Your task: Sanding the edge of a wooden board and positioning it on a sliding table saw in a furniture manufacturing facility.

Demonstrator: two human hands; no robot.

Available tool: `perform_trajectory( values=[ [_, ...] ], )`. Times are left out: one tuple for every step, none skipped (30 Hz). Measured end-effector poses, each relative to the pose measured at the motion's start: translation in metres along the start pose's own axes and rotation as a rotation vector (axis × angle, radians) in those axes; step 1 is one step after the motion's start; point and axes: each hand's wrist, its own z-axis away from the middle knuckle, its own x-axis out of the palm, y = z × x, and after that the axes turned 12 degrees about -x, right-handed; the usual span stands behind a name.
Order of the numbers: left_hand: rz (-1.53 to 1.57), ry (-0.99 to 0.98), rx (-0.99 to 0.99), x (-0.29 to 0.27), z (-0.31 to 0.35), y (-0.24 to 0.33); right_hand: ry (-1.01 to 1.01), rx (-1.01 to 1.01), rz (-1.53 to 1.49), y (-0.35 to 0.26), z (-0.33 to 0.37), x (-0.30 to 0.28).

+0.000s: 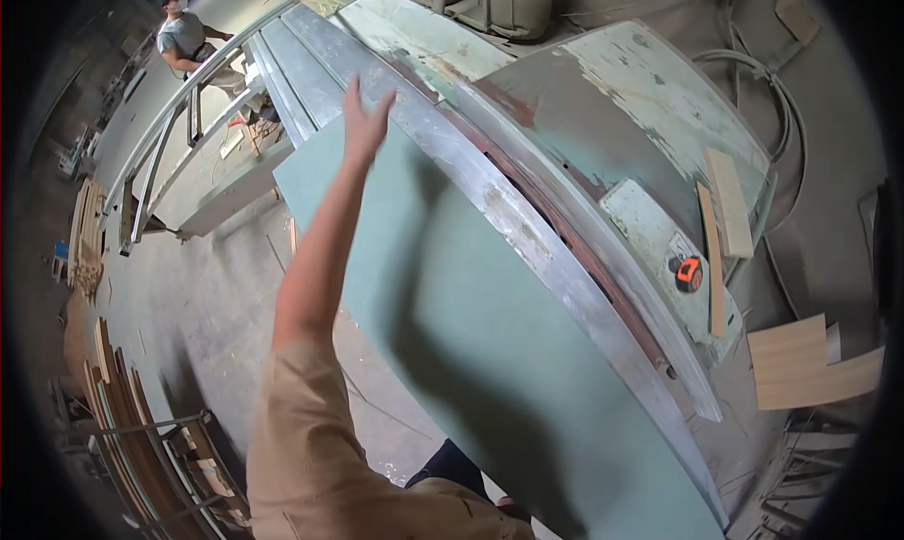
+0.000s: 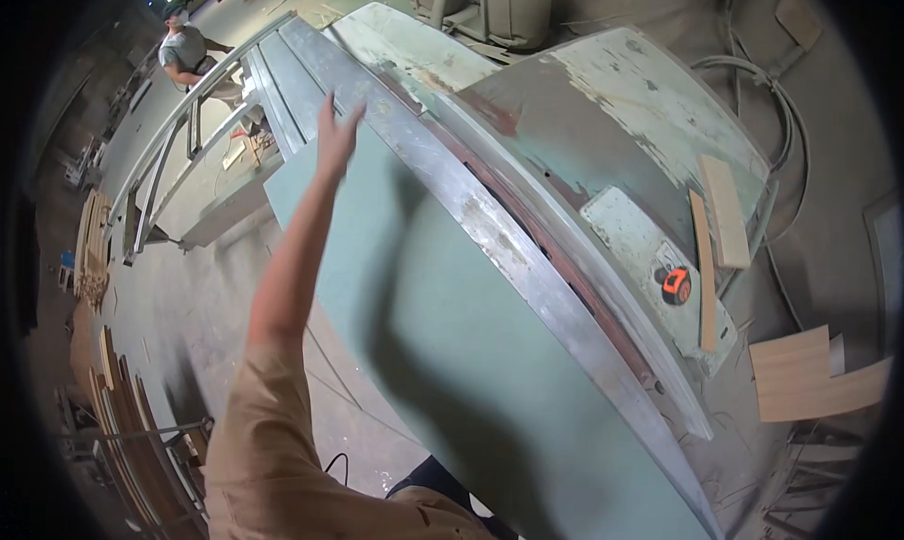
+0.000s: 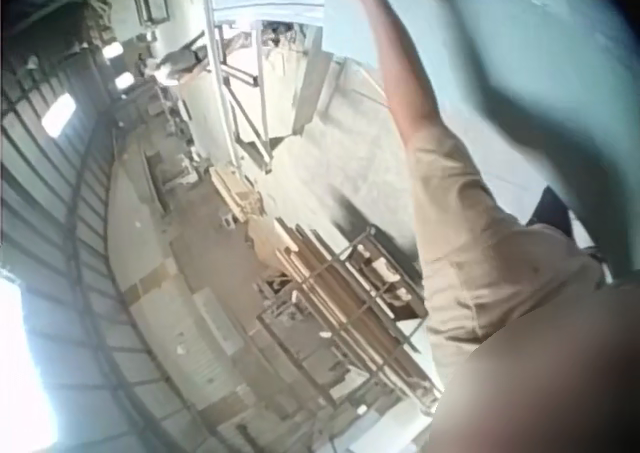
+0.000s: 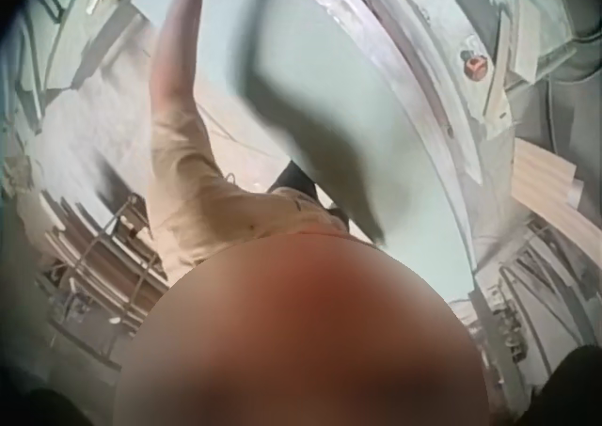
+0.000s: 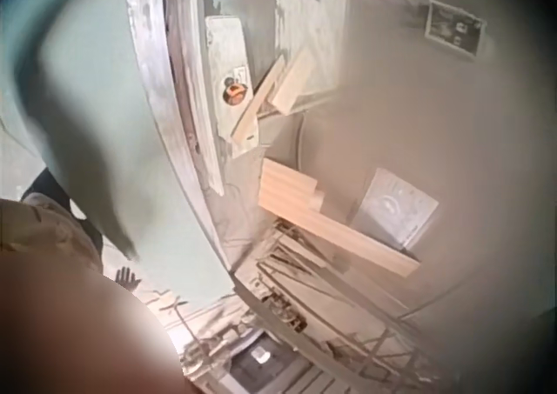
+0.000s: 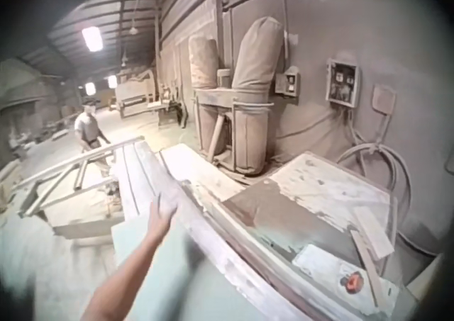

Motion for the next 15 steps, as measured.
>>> perform_trajectory(
  values=[
    [-0.080,0.016,-0.050,-0.024,0.054,-0.009,-0.007,-0.017,-0.061,-0.005,-0.006,0.005],
    [-0.113,0.049,-0.090,-0.057,0.110,-0.012,-0.031,-0.021,-0.109,-0.010,-0.021,0.018],
    [-0.195,0.150,-0.099,-0.091,0.159,-0.029,-0.054,0.008,-0.103,-0.010,-0.036,0.036],
    [-0.313,0.242,-0.167,-0.114,0.213,-0.033,0.043,-0.015,-0.149,-0.012,-0.047,0.051],
    [-0.304,0.285,-0.226,-0.136,0.262,-0.032,0.142,-0.039,-0.187,-0.019,-0.058,0.058],
    [-0.296,0.317,-0.284,-0.158,0.309,-0.038,0.151,-0.021,-0.160,-0.025,-0.070,0.062],
    [-0.286,0.375,-0.376,-0.167,0.357,-0.041,0.145,-0.021,-0.160,-0.027,-0.086,0.062],
    [-0.217,0.385,-0.569,-0.172,0.404,-0.054,0.129,-0.049,-0.150,-0.031,-0.106,0.057],
    [-0.135,0.367,-0.757,-0.163,0.440,-0.062,0.133,-0.083,-0.159,-0.031,-0.117,0.042],
    [0.119,0.211,-0.933,-0.163,0.467,-0.042,0.143,-0.017,-0.216,-0.031,-0.125,0.041],
    [0.375,0.041,-1.097,-0.159,0.491,-0.023,0.148,-0.017,-0.224,-0.029,-0.132,0.038],
    [0.459,-0.001,-1.138,-0.149,0.509,-0.009,0.045,-0.068,-0.246,-0.030,-0.138,0.035],
    [0.539,-0.054,-1.187,-0.144,0.535,-0.005,-0.045,-0.125,-0.268,-0.032,-0.144,0.029],
    [0.667,-0.146,-1.149,-0.136,0.546,-0.013,-0.130,-0.183,-0.288,-0.029,-0.155,0.034],
    [0.723,-0.169,-1.193,-0.136,0.558,-0.011,-0.224,-0.246,-0.291,-0.034,-0.168,0.042]
  ],
)
